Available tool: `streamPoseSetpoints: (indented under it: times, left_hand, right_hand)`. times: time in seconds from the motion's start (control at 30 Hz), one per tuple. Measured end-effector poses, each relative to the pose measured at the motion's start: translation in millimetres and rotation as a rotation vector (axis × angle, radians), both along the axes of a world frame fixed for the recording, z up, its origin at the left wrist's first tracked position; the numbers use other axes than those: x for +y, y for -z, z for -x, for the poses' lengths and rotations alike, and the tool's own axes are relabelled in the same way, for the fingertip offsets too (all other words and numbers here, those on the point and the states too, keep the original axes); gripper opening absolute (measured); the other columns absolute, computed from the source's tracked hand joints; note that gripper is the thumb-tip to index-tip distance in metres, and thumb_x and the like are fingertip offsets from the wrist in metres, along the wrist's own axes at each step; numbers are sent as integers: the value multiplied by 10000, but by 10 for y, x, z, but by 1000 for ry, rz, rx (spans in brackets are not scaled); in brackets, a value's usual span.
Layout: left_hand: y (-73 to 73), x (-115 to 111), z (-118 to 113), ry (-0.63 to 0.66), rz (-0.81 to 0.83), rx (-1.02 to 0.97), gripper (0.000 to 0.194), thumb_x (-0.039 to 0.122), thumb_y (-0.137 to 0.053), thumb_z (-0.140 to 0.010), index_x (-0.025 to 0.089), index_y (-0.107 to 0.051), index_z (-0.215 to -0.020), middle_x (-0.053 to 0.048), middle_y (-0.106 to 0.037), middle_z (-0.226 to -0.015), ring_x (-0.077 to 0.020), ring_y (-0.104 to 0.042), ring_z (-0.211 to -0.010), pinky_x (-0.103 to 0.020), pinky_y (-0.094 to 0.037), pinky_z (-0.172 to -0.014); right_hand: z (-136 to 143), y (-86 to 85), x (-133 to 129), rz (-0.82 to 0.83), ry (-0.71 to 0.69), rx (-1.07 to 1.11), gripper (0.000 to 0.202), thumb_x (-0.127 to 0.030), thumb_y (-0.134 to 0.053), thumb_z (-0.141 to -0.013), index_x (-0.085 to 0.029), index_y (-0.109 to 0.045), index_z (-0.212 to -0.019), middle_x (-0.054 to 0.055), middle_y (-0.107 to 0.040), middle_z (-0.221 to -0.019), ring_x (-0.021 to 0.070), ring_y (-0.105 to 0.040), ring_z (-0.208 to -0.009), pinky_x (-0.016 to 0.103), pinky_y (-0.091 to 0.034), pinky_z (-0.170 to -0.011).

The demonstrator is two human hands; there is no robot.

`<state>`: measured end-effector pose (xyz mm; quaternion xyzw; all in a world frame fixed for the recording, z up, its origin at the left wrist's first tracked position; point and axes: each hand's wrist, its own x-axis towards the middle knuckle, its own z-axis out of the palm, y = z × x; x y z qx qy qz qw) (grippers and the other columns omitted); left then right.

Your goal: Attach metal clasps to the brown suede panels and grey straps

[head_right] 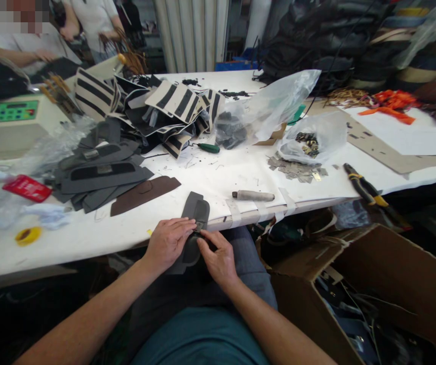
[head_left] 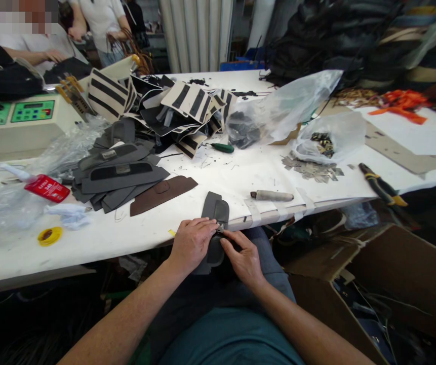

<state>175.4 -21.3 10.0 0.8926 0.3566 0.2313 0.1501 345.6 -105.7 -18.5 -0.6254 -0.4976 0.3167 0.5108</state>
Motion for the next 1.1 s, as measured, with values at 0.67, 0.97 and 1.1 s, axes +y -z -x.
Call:
streamPoseSetpoints:
  times: [0.67,0.97,1.1]
  left_hand:
    - [15,-9,32,57,-45,29,295,191,-520,-1058,257,-708,-1276,-12,-728,-1364,-233,-648,-1304,-466,-512,-998]
    - [26,-7,5,25,-80,10,232,273,-612,-1032,299,-749,-1217,-15,-751,-1323,-253,-666,-1264,-474,-515,-974]
    - [34,-13,-10,11,-71,15,216,288,-631,-1023,303,-755,-1200,-10,-756,-1312,-253,-666,-1257,-472,-511,-976]
  right_hand:
    - [-57,66,127,-33,-38,59,95,-296,-729,-867,-242,-807,-869,33,-763,-864,198,-696,-806,325,-564,-830]
    - [-22,81,57,96,56,319,201,-405,-801,-811,-219,-823,-885,41,-804,-893,229,-733,-829,340,-586,-812]
    - [-13,60,90,140,142,388,265,-450,-827,-784,-195,-758,-808,25,-759,-768,191,-687,-705,299,-549,-689]
